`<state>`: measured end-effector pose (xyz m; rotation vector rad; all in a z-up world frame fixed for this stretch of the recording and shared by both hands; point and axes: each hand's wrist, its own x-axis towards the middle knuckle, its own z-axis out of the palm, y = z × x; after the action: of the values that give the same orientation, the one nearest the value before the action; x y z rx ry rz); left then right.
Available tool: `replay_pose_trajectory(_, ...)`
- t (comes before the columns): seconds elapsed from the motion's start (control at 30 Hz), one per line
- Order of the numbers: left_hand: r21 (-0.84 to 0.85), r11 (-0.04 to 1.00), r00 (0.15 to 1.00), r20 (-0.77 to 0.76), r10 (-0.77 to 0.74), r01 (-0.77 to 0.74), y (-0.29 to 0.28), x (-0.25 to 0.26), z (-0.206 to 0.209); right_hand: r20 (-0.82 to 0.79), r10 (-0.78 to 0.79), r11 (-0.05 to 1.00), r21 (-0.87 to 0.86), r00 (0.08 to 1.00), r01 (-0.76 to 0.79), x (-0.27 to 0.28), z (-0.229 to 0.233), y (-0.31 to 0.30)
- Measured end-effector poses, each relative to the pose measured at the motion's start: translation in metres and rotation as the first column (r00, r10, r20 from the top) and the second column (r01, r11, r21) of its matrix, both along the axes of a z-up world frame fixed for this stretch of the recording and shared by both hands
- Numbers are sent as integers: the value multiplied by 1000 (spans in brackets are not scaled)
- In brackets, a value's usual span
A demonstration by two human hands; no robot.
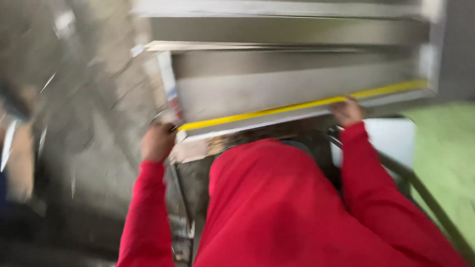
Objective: The person measures a metal frame and a metal bar using a tape measure, then marks the metal bar with a pencil. They also use a square ruler to draw a line on the metal bar. Another person is welding nearby.
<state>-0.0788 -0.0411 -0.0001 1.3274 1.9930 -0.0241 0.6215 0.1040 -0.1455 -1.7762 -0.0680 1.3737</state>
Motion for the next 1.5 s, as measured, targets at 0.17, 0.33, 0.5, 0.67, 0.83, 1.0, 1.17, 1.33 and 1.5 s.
replay_pose_trajectory(0.17,37,996,988,-140,-70,76,1,0,-15,-54,-71,997,28,996,72,-85,86,12)
replay_pose_trajectory(0.33,-20,999,989,-145,-34,32,1,-2,-13,-77,-71,996,45,994,75,-110,122,9)
replay_pose_trajectory(0.5,6,999,989,-140,-47,48,4,3,-5,-89,-82,995,44,993,86,-112,132,9)
replay_pose_trajectory(0.67,19,999,990,-134,-32,35,2,3,-5,-106,-96,994,35,990,100,-108,126,13)
replay_pose_trajectory(0.83,-2,999,990,-134,-41,41,2,4,-6,-119,-112,993,24,987,115,-94,105,15)
replay_pose_trajectory(1.0,-20,998,987,-153,-55,53,5,6,4,-115,-58,998,13,992,60,-58,44,17)
replay_pose_trajectory(1.17,-42,997,997,-50,62,-64,5,6,13,199,544,761,292,815,-579,26,-35,17)
replay_pose_trajectory(1.33,64,997,998,-44,35,-32,12,9,15,-74,-31,999,-37,997,28,-57,64,26)
replay_pose_trajectory(1.5,131,991,1000,1,-3,2,13,9,10,42,-163,982,-88,986,166,-93,114,24)
